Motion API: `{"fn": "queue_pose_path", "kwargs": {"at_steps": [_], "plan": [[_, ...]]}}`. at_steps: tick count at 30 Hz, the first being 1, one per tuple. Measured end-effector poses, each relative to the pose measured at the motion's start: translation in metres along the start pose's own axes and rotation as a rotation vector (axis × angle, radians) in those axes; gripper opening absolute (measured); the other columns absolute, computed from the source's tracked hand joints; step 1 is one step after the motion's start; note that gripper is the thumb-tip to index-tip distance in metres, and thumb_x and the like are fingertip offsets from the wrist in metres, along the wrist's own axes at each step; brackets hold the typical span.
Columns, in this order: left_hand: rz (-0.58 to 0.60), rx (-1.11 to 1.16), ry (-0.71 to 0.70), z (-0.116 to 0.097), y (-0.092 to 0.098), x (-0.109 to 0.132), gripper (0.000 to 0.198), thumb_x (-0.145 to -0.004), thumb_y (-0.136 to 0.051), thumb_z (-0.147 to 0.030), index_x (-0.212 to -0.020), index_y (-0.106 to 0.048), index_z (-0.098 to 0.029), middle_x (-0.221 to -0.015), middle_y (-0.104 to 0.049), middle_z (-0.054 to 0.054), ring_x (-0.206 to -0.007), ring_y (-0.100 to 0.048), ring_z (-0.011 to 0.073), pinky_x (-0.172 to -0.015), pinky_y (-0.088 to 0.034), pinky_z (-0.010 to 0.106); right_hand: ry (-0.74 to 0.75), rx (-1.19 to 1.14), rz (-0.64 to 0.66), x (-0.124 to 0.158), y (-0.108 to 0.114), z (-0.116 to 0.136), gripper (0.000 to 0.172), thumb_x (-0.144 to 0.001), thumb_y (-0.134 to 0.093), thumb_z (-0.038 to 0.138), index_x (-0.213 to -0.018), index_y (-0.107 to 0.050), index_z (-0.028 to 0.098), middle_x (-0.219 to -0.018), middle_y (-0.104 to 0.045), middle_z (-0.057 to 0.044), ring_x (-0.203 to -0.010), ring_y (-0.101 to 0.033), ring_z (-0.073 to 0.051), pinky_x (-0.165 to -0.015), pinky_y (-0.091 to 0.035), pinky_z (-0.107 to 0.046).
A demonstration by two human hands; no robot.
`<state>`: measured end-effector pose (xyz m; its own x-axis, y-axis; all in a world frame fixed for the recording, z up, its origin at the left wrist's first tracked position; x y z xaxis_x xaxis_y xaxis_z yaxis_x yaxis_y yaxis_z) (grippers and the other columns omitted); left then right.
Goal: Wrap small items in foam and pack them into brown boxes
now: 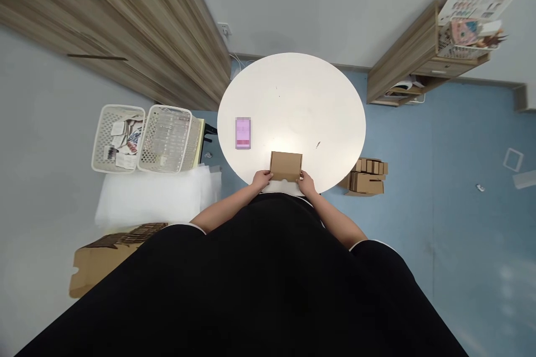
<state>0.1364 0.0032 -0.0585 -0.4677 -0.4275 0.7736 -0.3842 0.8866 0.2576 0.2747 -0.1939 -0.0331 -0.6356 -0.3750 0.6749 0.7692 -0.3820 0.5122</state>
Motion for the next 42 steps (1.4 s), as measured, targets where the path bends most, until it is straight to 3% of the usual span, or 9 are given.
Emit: {"fn": "queue_pose_path", "kwargs": {"at_steps": [5,10,13,20,26,32,34,37,42], "plan": [[-0.024,-0.286,-0.121,-0.008,0.009,0.005,0.078,-0.087,-0.079,-0.038,-0.156,-0.047,-0.017,-0.142,-0.062,0.018,-0.126,-0.063,0.0298,-0.105,-0.046,0.038,0.060,0.170,0.013,0.003,0.004,-0.001,0.076,-0.090,-0.060,0.020,-0.161,-0.034,0.022,-0.148,-0.059,-0.013,-0.116,-0.068,-0.025,-0.104,-0.051,-0.039],[0.036,-0.747,-0.446,-0.036,0.015,0.004,0.117,-0.075,-0.088,-0.038,-0.168,-0.018,-0.031,-0.175,-0.004,0.015,-0.147,-0.034,0.0440,-0.113,-0.036,0.052,0.293,0.584,-0.037,-0.007,0.018,0.010,0.104,-0.085,-0.074,0.034,-0.169,-0.013,0.027,-0.174,-0.015,-0.016,-0.136,-0.051,-0.040,-0.107,-0.046,-0.051],[0.087,-0.954,-0.523,-0.056,0.012,-0.004,0.125,-0.070,-0.090,-0.036,-0.169,-0.013,-0.030,-0.176,0.005,0.014,-0.145,-0.031,0.0481,-0.112,-0.035,0.058,0.380,0.726,0.015,-0.023,0.024,0.022,0.113,-0.080,-0.079,0.035,-0.169,-0.011,0.029,-0.176,0.002,-0.013,-0.135,-0.048,-0.042,-0.108,-0.044,-0.056],[0.051,-1.084,-0.561,-0.072,0.004,-0.015,0.099,-0.084,-0.067,-0.020,-0.169,-0.017,-0.020,-0.171,-0.014,0.023,-0.134,-0.047,0.0427,-0.110,-0.035,0.054,0.399,0.802,0.022,-0.046,0.022,0.043,0.094,-0.087,-0.062,0.021,-0.169,-0.017,0.029,-0.176,-0.007,-0.014,-0.123,-0.053,-0.039,-0.101,-0.045,-0.055],[0.057,-1.047,-0.595,-0.071,0.010,-0.019,0.095,-0.084,-0.068,-0.021,-0.167,-0.022,-0.019,-0.169,-0.017,0.025,-0.135,-0.048,0.0434,-0.113,-0.034,0.056,0.382,0.704,0.029,-0.043,0.022,0.052,0.094,-0.085,-0.059,0.011,-0.168,-0.019,0.029,-0.175,-0.007,-0.015,-0.128,-0.051,-0.040,-0.104,-0.043,-0.057],[0.033,-0.734,-0.492,-0.067,0.017,-0.016,0.124,-0.068,-0.091,-0.043,-0.166,-0.018,-0.025,-0.174,0.002,0.019,-0.149,-0.035,0.0452,-0.115,-0.040,0.055,0.246,0.230,0.092,-0.040,0.025,0.037,0.107,-0.079,-0.066,0.019,-0.170,-0.010,0.026,-0.176,-0.005,-0.013,-0.144,-0.042,-0.038,-0.112,-0.044,-0.053],[-0.024,-0.492,-0.313,-0.062,0.014,-0.012,0.119,-0.076,-0.085,-0.049,-0.166,-0.013,-0.022,-0.171,-0.016,0.022,-0.147,-0.042,0.0386,-0.111,-0.046,0.049,0.153,-0.053,0.087,-0.035,0.023,0.027,0.096,-0.084,-0.062,0.028,-0.169,-0.016,0.024,-0.172,-0.021,-0.014,-0.144,-0.044,-0.033,-0.114,-0.044,-0.050],[-0.023,-0.193,-0.041,-0.058,0.000,0.001,0.082,-0.096,-0.062,-0.046,-0.163,-0.023,-0.021,-0.152,-0.051,0.019,-0.129,-0.061,0.0295,-0.098,-0.055,0.040,0.041,-0.382,0.116,-0.025,0.018,0.015,0.074,-0.088,-0.058,0.032,-0.159,-0.040,0.023,-0.158,-0.049,-0.012,-0.136,-0.054,-0.029,-0.114,-0.045,-0.046],[-0.023,-0.171,-0.137,-0.086,-0.040,0.028,0.066,-0.095,-0.061,-0.032,-0.157,-0.040,-0.025,-0.144,-0.061,0.014,-0.126,-0.063,0.0286,-0.099,-0.054,0.039,-0.069,-0.540,-0.017,-0.006,0.036,-0.012,0.065,-0.081,-0.064,0.028,-0.146,-0.052,0.024,-0.149,-0.059,-0.009,-0.129,-0.059,-0.028,-0.112,-0.046,-0.044]]}}
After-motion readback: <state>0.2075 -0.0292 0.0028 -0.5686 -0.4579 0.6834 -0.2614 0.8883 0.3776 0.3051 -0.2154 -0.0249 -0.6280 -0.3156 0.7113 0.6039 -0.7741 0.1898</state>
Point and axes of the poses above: each hand's wrist, its own x-axis away from the middle knuckle, its own y-axis out of the back of the hand, z = x × y, the point moved 2 cm from there along -x, towards the middle knuckle
